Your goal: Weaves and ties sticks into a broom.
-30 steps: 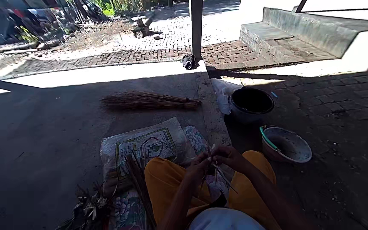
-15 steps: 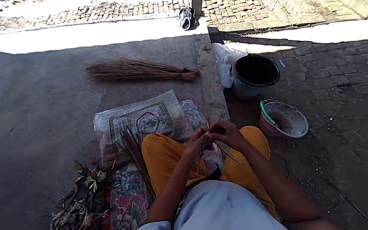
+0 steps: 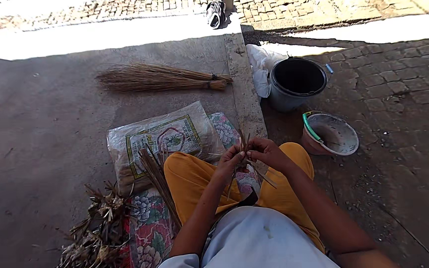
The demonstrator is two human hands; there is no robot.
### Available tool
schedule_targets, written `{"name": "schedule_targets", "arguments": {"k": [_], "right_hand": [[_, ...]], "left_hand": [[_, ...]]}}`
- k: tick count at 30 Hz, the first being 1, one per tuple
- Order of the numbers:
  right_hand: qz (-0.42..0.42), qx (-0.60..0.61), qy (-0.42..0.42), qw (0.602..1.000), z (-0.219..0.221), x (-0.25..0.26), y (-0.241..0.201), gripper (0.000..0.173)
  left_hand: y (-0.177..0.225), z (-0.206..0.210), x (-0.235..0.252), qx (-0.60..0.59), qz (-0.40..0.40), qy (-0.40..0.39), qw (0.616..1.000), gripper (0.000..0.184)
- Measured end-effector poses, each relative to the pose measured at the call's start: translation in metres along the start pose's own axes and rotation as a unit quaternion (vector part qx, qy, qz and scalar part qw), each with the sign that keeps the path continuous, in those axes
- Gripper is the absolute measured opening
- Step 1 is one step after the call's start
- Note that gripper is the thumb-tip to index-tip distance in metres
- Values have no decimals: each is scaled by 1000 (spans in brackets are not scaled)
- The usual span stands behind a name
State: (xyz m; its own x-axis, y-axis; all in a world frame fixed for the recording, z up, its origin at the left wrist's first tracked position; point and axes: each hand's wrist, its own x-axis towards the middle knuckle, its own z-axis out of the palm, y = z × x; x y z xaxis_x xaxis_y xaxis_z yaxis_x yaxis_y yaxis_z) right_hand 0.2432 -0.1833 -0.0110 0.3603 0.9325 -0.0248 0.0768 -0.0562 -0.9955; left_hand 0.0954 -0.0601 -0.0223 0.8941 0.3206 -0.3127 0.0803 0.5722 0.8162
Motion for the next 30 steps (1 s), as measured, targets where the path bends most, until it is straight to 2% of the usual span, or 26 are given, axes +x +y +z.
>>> {"name": "schedule_targets", "arguments": {"k": [2, 5, 8, 12, 21, 27, 30], "right_hand": [[2, 11, 17, 1000, 1, 0, 0, 6], [4, 44, 26, 999, 2, 1, 3, 11], [6, 44, -7, 999, -1, 1, 5, 15], [10, 35, -59, 998, -8, 2, 4, 11], [15, 132, -69, 989, -10, 1, 12, 10], [16, 159, -125, 979, -17, 0, 13, 5], [41, 152, -88, 984, -16, 0, 11, 6]], "left_hand": [[-1, -1, 0, -3, 1, -3, 1000, 12], [0, 0, 0, -16, 0, -2, 1000, 12], [1, -1, 0, -17, 1, -6, 1000, 11], [2, -4, 0, 0, -3, -27, 1000, 11], [2, -6, -2, -34, -10, -55, 998, 13], [1, -14, -1, -23, -7, -123, 992, 11], [1, -17, 1, 9, 7, -146, 989, 11]]}}
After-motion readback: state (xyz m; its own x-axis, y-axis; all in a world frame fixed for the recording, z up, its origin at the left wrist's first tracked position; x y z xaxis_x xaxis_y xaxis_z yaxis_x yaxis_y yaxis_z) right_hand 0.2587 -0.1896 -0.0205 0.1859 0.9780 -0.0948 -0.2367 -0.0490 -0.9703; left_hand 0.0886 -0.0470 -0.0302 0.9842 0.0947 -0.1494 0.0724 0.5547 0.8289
